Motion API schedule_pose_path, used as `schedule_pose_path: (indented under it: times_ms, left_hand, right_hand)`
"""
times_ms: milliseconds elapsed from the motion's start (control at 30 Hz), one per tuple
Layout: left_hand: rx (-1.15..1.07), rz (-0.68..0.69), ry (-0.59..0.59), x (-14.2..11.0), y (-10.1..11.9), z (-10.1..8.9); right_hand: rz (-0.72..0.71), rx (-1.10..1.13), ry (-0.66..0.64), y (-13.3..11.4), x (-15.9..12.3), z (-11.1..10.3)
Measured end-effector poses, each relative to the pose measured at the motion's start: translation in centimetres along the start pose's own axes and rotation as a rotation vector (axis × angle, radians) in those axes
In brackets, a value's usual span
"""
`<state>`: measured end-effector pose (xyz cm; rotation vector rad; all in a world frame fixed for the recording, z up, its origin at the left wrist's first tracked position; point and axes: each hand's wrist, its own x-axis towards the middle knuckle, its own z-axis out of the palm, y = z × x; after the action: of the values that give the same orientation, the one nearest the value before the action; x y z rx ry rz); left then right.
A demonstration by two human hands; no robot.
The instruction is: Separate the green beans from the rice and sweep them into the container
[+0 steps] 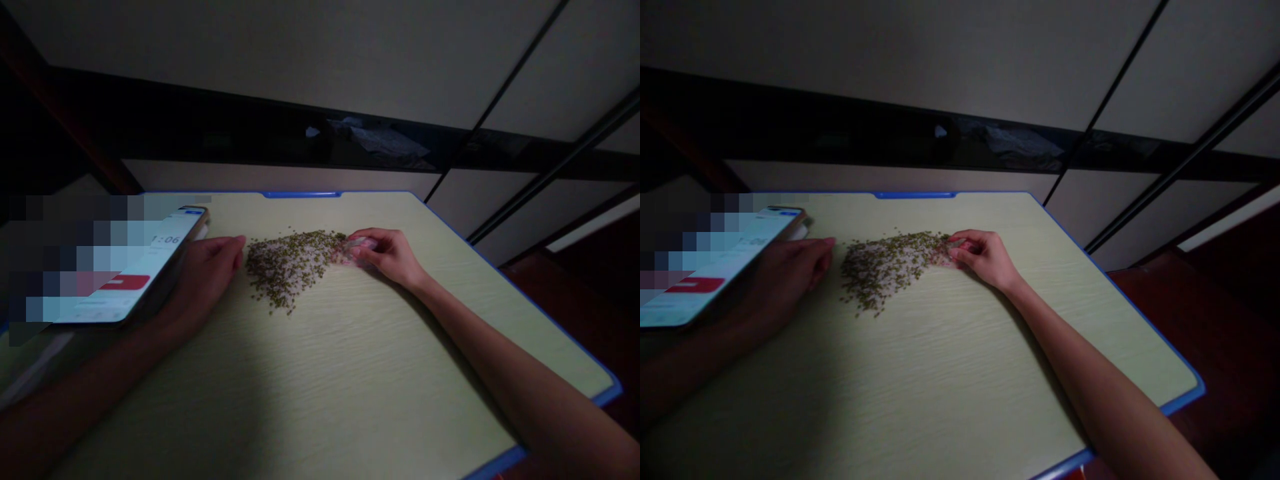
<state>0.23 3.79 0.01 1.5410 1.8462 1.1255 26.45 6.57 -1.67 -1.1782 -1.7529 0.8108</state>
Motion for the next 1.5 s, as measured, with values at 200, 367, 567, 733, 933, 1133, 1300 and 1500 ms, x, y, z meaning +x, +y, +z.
schedule_pose_path:
  times_ms: [200,367,567,733,933,1133,1300,1500]
  left_hand:
    - [0.001,0.009,0.008,-0.05,0.13,0.02]
    - [-0.017,-0.017,0.008,-0.19,0.24,0.01]
    - [0.017,-0.008,0.002,-0.33,0.58,-0.10]
    - [0.011,-0.005,0.010,-0.27,0.41,-0.10]
    - [0.029,-0.018,0.005,-0.38,0.58,0.03]
    - [0.032,-0.037,0.008,-0.49,0.95,-0.03]
    - [0.024,-0.032,0.004,-0.31,0.66,-0.01]
    - [0.006,-0.029,0.019,-0.20,0.60,0.07]
  right_hand:
    - [-0.009,0.001,0.006,-0.12,0.01,0.16]
    - [0.015,0.000,-0.030,-0.06,0.00,-0.12]
    - [0.037,0.025,-0.047,-0.04,-0.13,-0.24]
    - [0.038,0.033,-0.071,-0.22,-0.22,-0.28]
    - [0.025,0.007,-0.067,-0.34,-0.30,-0.08]
    - [0.023,0.018,-0.051,-0.44,-0.35,0.13]
    - [0.048,0.027,-0.005,-0.39,-0.22,-0.13]
    - [0.050,0.024,0.034,-0.41,-0.17,-0.22]
